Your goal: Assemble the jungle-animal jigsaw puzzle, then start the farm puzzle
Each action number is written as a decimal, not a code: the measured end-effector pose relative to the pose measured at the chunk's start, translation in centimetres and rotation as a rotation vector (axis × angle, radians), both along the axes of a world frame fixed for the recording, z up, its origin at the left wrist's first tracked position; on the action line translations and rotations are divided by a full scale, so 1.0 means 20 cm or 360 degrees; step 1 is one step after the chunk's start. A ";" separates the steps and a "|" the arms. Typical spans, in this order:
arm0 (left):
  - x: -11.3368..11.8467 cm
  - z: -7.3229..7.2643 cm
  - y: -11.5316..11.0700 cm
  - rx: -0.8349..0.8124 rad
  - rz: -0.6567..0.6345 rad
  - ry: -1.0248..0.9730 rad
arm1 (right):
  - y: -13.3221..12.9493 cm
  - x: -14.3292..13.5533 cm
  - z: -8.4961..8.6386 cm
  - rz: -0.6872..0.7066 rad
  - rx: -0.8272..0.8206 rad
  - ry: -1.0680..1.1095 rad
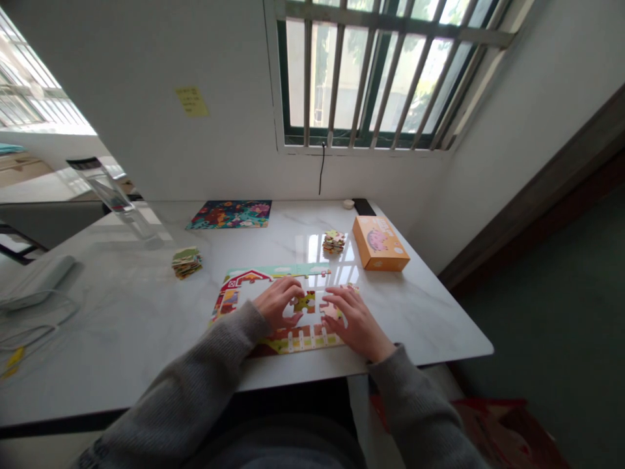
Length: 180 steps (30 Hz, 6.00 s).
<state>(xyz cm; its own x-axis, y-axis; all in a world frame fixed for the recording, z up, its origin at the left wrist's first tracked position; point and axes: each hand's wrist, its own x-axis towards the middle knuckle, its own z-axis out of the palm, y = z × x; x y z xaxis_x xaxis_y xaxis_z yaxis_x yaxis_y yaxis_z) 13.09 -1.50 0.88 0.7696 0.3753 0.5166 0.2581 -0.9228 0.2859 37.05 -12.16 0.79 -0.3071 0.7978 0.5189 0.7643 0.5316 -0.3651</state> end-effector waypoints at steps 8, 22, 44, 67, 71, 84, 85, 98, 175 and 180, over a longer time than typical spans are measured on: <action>0.02 -0.03 -0.01 -0.0137 -0.0024 -0.0053 | 0.14 -0.07 0.04 0.0212 -0.0081 -0.0135; 0.01 -0.12 0.06 -0.0152 0.0278 0.0210 | 0.45 0.21 -0.09 -0.0051 -0.0137 -0.0256; 0.24 -0.11 0.19 -0.0159 0.0300 0.0387 | 0.43 0.20 -0.08 -0.0015 -0.0165 -0.0209; 0.22 -0.14 0.18 -0.0041 0.0150 0.0368 | 0.41 0.22 -0.08 -0.0055 -0.0225 -0.0042; 0.22 -0.15 0.19 -0.0064 0.0149 0.0366 | 0.34 0.34 -0.05 -0.0283 -0.0322 0.0013; 0.22 -0.14 0.18 -0.0030 0.0223 0.0433 | 0.26 0.42 -0.05 -0.0408 -0.0644 -0.0040; 0.22 -0.14 0.18 -0.0040 0.0231 0.0437 | 0.26 0.42 -0.05 -0.0414 -0.0646 -0.0045; 0.21 -0.13 0.17 -0.0089 0.0467 0.0484 | 0.27 0.33 -0.04 -0.0466 -0.0564 0.0408; 0.22 -0.13 0.18 -0.0263 -0.0043 -0.0080 | 0.24 0.17 -0.02 0.0085 -0.0428 0.0433; 0.23 -0.13 0.16 -0.0240 -0.0014 0.0130 | 0.26 0.20 -0.08 0.0047 -0.0342 0.0234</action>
